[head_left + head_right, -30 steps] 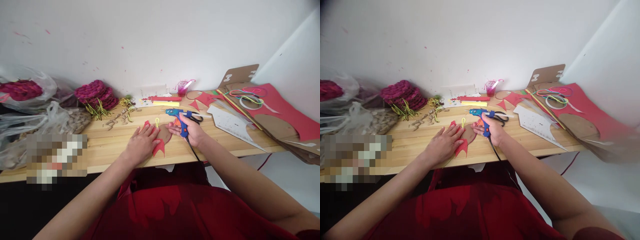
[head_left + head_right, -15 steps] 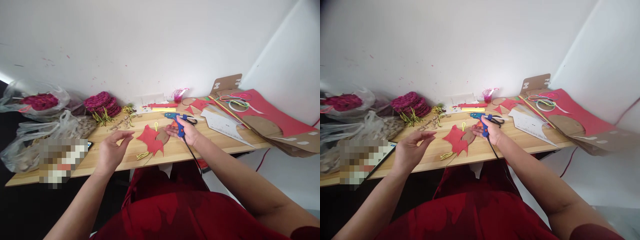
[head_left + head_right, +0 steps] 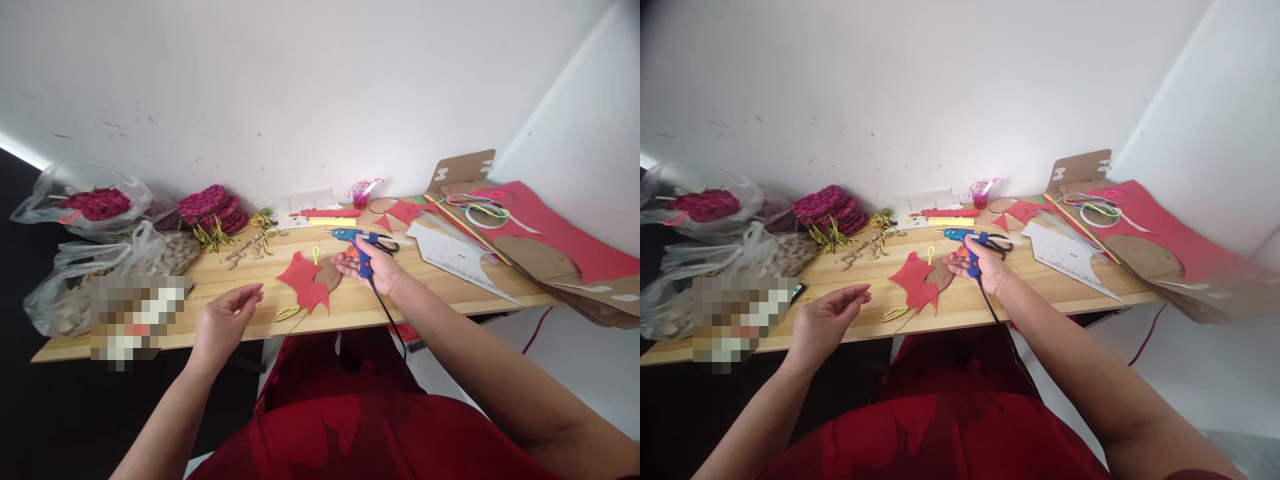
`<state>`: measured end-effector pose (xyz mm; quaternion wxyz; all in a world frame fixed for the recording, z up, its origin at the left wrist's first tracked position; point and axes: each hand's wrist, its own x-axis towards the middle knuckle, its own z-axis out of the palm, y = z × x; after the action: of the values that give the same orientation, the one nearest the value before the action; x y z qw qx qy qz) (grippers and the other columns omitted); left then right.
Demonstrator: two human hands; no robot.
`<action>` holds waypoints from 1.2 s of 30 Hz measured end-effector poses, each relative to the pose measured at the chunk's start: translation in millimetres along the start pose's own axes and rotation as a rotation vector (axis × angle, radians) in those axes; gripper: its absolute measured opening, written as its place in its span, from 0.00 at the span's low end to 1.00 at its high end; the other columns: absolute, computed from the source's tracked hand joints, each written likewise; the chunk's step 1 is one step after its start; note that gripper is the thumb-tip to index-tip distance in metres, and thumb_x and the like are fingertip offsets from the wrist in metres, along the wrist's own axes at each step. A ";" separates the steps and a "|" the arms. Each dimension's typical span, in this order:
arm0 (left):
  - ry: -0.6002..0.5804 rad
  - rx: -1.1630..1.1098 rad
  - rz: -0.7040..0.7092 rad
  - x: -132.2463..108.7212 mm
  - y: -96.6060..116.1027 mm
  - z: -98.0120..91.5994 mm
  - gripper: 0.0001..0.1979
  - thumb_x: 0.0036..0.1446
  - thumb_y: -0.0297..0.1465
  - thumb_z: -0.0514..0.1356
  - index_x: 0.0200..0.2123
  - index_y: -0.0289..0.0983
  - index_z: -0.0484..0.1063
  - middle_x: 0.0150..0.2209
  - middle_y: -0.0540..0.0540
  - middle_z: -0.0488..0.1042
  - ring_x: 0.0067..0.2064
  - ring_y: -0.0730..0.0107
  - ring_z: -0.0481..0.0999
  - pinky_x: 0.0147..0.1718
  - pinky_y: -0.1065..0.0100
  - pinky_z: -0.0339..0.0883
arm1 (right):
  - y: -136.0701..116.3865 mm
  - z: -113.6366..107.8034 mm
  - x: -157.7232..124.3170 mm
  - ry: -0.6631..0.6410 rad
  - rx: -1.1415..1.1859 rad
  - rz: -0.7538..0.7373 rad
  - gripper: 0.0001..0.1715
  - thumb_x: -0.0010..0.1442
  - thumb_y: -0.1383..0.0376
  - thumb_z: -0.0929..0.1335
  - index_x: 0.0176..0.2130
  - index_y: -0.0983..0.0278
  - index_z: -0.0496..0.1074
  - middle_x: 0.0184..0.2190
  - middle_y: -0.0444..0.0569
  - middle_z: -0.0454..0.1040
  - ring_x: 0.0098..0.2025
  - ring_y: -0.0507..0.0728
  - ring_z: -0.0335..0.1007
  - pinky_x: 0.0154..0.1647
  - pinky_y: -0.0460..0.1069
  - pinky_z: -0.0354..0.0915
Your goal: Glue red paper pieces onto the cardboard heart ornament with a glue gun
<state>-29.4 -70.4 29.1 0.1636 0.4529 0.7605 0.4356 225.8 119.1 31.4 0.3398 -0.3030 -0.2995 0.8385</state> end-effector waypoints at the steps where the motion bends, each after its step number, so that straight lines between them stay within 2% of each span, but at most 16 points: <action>1: -0.007 -0.003 -0.004 0.9 -0.9 0.7 0.21 0.54 0.41 0.61 0.47 0.37 0.80 0.39 0.44 0.85 0.44 0.58 0.84 0.49 0.60 0.77 | 0.0 -0.5 0.3 -0.003 0.002 0.003 0.21 0.73 0.56 0.61 0.35 0.65 0.74 0.31 0.54 0.81 0.42 0.59 0.83 0.54 0.56 0.72; 8: -0.038 -0.003 0.060 8.7 -9.4 6.5 0.22 0.56 0.41 0.60 0.50 0.37 0.79 0.40 0.45 0.85 0.46 0.59 0.84 0.52 0.59 0.76 | -0.4 -2.9 1.2 -0.006 0.018 0.011 0.22 0.73 0.56 0.61 0.35 0.65 0.74 0.31 0.53 0.81 0.43 0.59 0.83 0.54 0.55 0.73; 12: -0.032 -0.010 0.086 9.3 -17.0 2.3 0.22 0.57 0.42 0.60 0.52 0.39 0.78 0.46 0.44 0.84 0.51 0.57 0.82 0.56 0.56 0.73 | -0.7 -3.0 1.8 -0.013 0.022 0.021 0.21 0.73 0.56 0.62 0.37 0.67 0.74 0.31 0.55 0.81 0.42 0.60 0.83 0.53 0.57 0.74; 14: -0.001 0.016 0.098 8.6 -19.8 -1.2 0.21 0.55 0.44 0.63 0.49 0.41 0.79 0.48 0.45 0.83 0.51 0.56 0.82 0.56 0.56 0.74 | -0.7 -2.9 2.2 -0.018 0.025 0.024 0.21 0.73 0.57 0.61 0.37 0.67 0.74 0.31 0.55 0.81 0.41 0.60 0.83 0.51 0.57 0.74; 19: 0.070 0.139 0.146 5.8 -23.2 -8.0 0.18 0.55 0.48 0.63 0.41 0.43 0.81 0.44 0.46 0.84 0.47 0.54 0.83 0.52 0.56 0.75 | -0.8 -2.1 -0.5 -0.036 0.035 0.029 0.19 0.72 0.57 0.63 0.37 0.67 0.74 0.31 0.55 0.81 0.41 0.59 0.83 0.50 0.55 0.75; 25: -0.009 0.165 0.168 15.0 -25.4 -8.1 0.19 0.56 0.48 0.62 0.46 0.46 0.80 0.46 0.49 0.84 0.50 0.54 0.82 0.55 0.55 0.74 | 0.3 -2.9 -3.3 -0.036 0.038 0.009 0.17 0.70 0.57 0.66 0.35 0.67 0.74 0.31 0.54 0.81 0.41 0.59 0.83 0.50 0.54 0.75; 29: -0.061 0.220 0.246 36.7 -19.7 -9.7 0.18 0.58 0.45 0.58 0.48 0.46 0.80 0.46 0.50 0.84 0.52 0.54 0.81 0.57 0.54 0.72 | 1.1 -3.4 -2.1 -0.027 0.041 -0.008 0.20 0.70 0.55 0.66 0.34 0.67 0.74 0.29 0.54 0.80 0.38 0.59 0.83 0.47 0.53 0.76; 33: -0.105 0.284 0.356 62.1 -5.9 -9.5 0.20 0.60 0.43 0.56 0.53 0.48 0.78 0.50 0.50 0.82 0.55 0.53 0.80 0.59 0.52 0.69 | -1.2 -4.9 -8.5 -0.003 0.059 -0.063 0.24 0.72 0.54 0.61 0.33 0.66 0.73 0.28 0.53 0.80 0.36 0.58 0.83 0.42 0.51 0.76; 36: -0.070 0.286 0.456 76.7 17.2 0.2 0.17 0.59 0.47 0.59 0.45 0.47 0.81 0.46 0.50 0.84 0.49 0.53 0.82 0.53 0.55 0.73 | -8.1 -14.8 -23.1 0.022 0.064 -0.134 0.24 0.72 0.53 0.61 0.34 0.65 0.74 0.29 0.52 0.80 0.36 0.58 0.83 0.41 0.50 0.76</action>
<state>-61.0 -2.9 54.2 0.0218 0.6459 0.6865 0.3334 253.0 110.9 34.7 0.4081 -0.2805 -0.2882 0.8196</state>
